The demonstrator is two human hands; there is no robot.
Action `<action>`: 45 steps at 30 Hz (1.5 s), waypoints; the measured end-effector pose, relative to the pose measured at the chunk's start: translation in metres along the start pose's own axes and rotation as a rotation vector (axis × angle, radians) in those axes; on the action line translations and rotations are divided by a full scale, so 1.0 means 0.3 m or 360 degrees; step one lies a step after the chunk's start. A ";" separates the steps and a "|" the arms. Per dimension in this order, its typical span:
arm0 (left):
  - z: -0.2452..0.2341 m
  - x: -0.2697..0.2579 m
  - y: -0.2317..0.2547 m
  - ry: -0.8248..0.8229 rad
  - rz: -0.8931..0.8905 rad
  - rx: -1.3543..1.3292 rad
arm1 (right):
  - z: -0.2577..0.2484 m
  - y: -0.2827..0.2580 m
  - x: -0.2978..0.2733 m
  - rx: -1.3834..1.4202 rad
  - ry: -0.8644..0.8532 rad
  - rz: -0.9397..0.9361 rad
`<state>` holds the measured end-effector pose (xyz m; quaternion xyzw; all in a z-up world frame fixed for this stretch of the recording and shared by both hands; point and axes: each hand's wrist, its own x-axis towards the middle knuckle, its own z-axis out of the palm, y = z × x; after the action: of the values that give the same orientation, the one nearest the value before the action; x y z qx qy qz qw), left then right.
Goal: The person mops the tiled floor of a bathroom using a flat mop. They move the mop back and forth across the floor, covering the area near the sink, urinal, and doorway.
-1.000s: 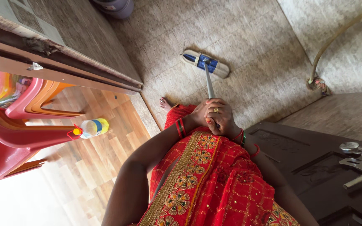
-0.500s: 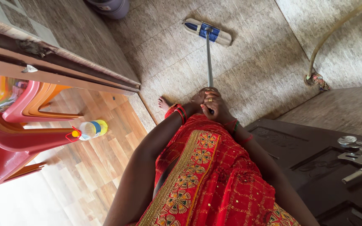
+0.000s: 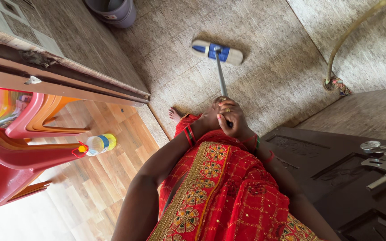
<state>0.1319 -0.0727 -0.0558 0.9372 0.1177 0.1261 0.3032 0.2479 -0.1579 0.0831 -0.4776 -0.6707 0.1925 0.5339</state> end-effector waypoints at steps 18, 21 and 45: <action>0.110 -0.122 -0.018 0.0085 0.0124 0.0289 | 0.000 -0.059 0.008 0.0136 -0.0088 -0.0407; 0.193 -0.123 -0.108 -0.0392 -0.0038 0.0757 | 0.063 0.007 -0.010 0.0103 -0.0031 -0.0426; -0.118 -0.014 0.131 0.0130 0.0170 -0.0265 | -0.031 -0.145 0.032 -0.0069 -0.0120 0.0083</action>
<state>0.1227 -0.0859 -0.0051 0.9078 0.0689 0.1894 0.3679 0.2375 -0.1727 0.1249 -0.4987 -0.6816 0.2096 0.4927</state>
